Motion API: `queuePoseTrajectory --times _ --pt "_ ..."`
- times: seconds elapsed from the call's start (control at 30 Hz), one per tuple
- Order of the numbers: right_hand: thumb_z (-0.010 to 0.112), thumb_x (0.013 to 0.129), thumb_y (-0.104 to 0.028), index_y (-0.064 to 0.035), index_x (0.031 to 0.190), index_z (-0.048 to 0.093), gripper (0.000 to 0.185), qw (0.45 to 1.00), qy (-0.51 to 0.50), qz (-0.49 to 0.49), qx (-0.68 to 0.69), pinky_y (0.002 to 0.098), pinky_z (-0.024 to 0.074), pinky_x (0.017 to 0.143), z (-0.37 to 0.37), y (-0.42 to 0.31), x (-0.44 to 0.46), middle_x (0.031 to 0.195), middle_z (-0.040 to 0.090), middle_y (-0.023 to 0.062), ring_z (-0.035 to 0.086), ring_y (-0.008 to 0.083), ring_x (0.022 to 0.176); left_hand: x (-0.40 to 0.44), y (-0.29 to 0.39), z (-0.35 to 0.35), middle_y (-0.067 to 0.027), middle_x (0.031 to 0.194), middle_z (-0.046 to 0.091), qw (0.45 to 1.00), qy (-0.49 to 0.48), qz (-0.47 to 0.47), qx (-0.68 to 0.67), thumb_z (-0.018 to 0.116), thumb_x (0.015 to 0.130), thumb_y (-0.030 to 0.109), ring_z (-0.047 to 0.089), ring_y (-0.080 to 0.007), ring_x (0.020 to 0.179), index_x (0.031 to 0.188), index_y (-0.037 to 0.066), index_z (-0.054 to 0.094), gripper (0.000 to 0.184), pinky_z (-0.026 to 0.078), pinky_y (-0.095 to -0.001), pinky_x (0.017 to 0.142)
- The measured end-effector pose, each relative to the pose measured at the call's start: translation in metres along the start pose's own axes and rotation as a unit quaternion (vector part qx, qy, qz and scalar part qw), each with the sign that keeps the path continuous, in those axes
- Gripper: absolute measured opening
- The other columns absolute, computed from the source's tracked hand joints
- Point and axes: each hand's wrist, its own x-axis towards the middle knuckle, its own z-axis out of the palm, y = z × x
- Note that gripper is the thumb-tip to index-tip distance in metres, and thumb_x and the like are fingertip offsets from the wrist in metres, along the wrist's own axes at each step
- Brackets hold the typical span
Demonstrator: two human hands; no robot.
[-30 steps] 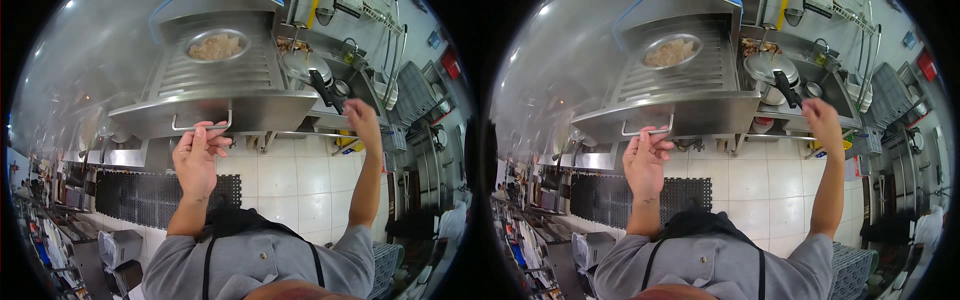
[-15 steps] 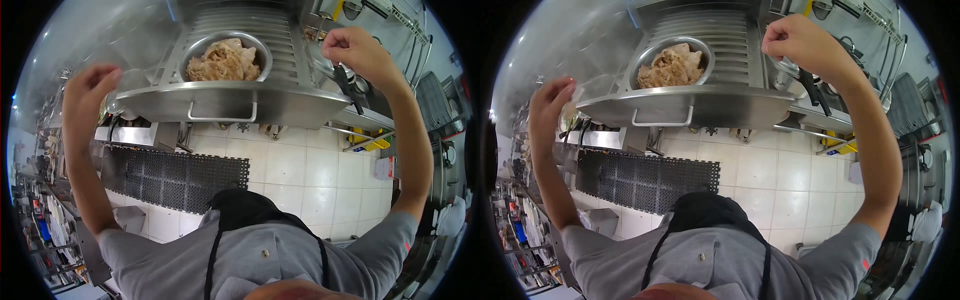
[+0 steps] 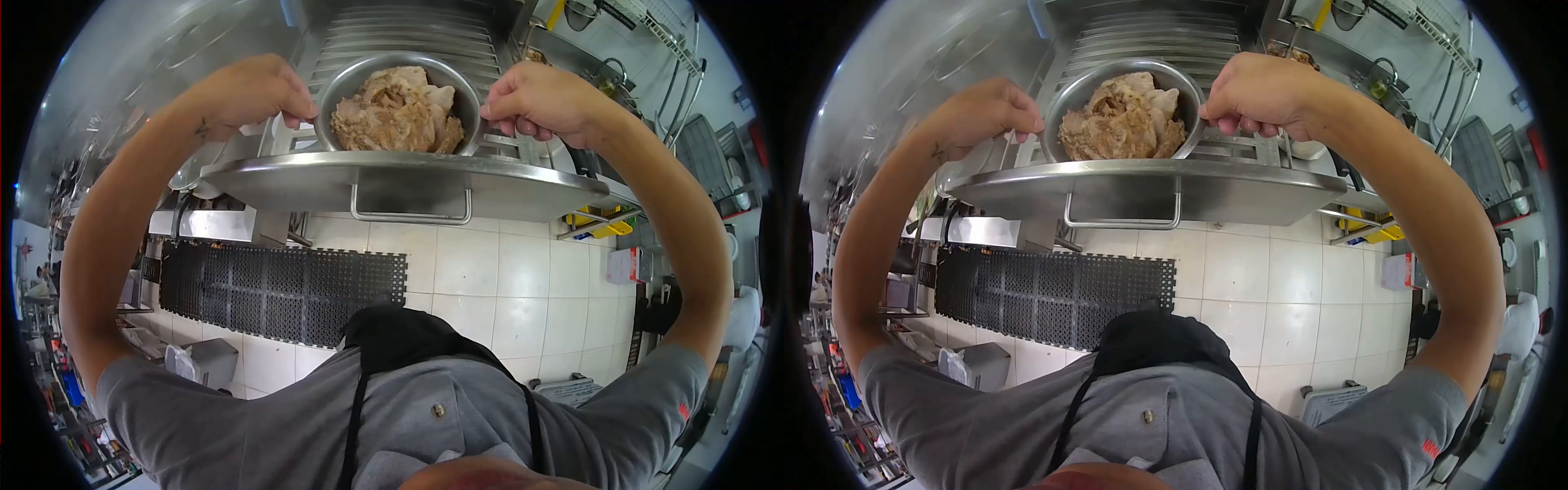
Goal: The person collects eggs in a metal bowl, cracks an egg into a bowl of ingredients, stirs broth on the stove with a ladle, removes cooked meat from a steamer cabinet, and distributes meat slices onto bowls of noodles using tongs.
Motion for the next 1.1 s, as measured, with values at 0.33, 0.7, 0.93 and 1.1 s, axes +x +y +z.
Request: queuePoseTrajectory --times 0.33,0.7,0.93,1.1 --pt "0.064 0.084 -0.015 -0.0057 0.075 0.059 0.014 0.997 0.064 0.021 0.041 0.0209 0.0288 0.040 0.010 0.001 0.004 0.063 0.053 -0.0022 0.043 0.0041 0.049 0.002 -0.015 0.001 0.0006 0.065 0.056 0.998 0.002 0.004 -0.064 0.066 0.081 0.017 0.044 -0.0064 0.060 0.078 0.004 0.067 0.014 0.033 -0.0233 0.057" --pt "0.063 0.086 -0.013 -0.0050 0.073 0.058 0.016 0.992 0.060 0.013 0.113 0.0260 0.0395 0.052 0.009 -0.001 0.006 0.065 0.053 0.0005 0.049 0.0090 0.058 0.007 -0.026 -0.026 0.0004 0.068 0.058 0.988 0.068 0.037 -0.134 0.063 0.080 0.013 0.045 -0.0053 0.059 0.082 0.004 0.065 0.010 0.034 -0.0205 0.053" --pt "0.063 0.086 -0.008 0.0012 0.083 0.060 0.011 0.987 0.080 0.023 0.140 0.0314 0.0499 0.063 0.011 -0.001 0.011 0.077 0.056 0.0075 0.053 0.0143 0.067 0.006 -0.015 0.001 -0.0037 0.076 0.063 0.988 0.003 -0.016 -0.156 0.064 0.080 0.010 0.051 -0.0070 0.064 0.084 0.002 0.065 0.009 0.037 -0.0219 0.056" --pt "0.062 0.087 -0.008 0.0017 0.091 0.056 0.012 0.986 0.055 0.012 0.155 0.0278 0.0503 0.062 0.006 0.006 0.014 0.076 0.057 0.0061 0.057 0.0132 0.067 0.018 -0.023 0.004 -0.0045 0.076 0.063 0.966 -0.006 -0.009 -0.260 0.064 0.081 0.010 0.052 -0.0077 0.066 0.083 0.001 0.065 0.009 0.039 -0.0224 0.058"
